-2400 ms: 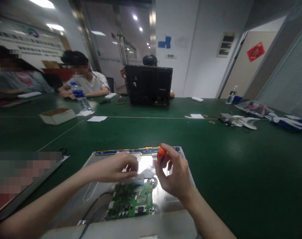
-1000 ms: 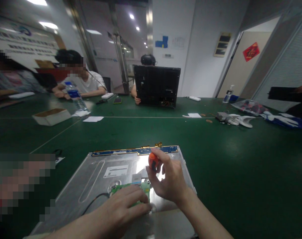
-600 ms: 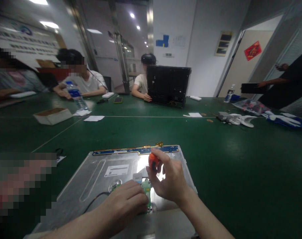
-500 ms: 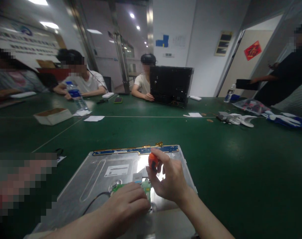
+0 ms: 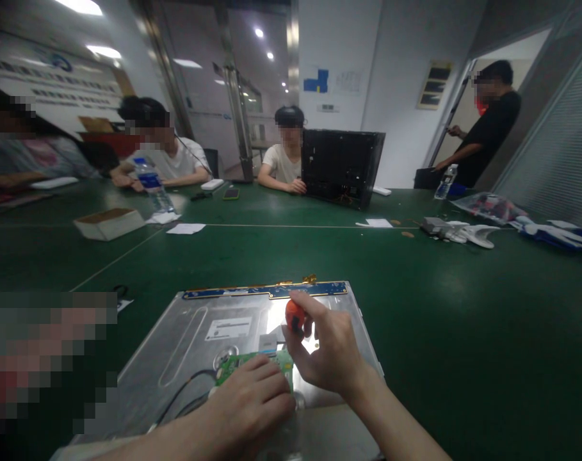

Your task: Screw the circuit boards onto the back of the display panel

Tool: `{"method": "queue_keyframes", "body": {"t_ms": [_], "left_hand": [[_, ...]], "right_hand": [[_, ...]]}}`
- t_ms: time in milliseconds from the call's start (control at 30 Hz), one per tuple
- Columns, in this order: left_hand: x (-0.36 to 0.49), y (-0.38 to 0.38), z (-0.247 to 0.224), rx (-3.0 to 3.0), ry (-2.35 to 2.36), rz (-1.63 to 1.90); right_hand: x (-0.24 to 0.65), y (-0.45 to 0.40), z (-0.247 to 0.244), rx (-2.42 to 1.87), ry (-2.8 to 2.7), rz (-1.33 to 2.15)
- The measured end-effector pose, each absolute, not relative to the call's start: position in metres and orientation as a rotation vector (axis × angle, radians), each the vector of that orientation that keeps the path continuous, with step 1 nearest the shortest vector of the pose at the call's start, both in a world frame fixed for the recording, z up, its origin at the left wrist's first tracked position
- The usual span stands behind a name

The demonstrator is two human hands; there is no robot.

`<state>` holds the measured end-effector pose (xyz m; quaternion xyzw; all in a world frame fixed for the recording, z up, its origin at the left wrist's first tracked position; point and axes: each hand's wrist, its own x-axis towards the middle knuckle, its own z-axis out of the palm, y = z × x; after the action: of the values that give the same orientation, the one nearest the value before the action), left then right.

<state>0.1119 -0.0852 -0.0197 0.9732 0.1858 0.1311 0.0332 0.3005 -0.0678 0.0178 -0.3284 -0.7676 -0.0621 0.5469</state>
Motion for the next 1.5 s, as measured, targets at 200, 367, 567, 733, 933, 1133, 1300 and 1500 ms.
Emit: {"method": "queue_keyframes", "body": {"t_ms": [200,367,567,733,933,1133,1300,1500], "left_hand": [[0.114,-0.086,-0.026,3.005,0.626,0.428],[0.115,-0.084,-0.031,3.032,0.669,0.488],[0.114,-0.085,-0.028,3.021,0.638,0.514],[0.112,-0.084,-0.020,2.952,0.639,0.372],[0.110,-0.084,-0.024,2.913,0.655,0.392],[0.110,-0.082,-0.033,2.936,0.637,0.502],[0.112,-0.082,-0.035,2.946,0.666,0.593],[0.114,-0.084,-0.033,2.871,0.691,0.684]], "right_hand": [[0.299,-0.068,0.018,-0.776,-1.827,-0.169],[0.299,-0.069,0.018,-0.769,-1.826,-0.171],[0.300,-0.069,0.019,-0.760,-1.835,-0.156],[0.300,-0.069,0.018,-0.752,-1.818,-0.112],[0.308,-0.072,0.025,-0.819,-1.685,0.197],[0.308,-0.084,0.025,-0.791,-1.626,0.344],[0.299,-0.092,0.016,-0.634,-1.676,0.185],[0.298,-0.094,0.011,-0.616,-1.712,0.202]]}}
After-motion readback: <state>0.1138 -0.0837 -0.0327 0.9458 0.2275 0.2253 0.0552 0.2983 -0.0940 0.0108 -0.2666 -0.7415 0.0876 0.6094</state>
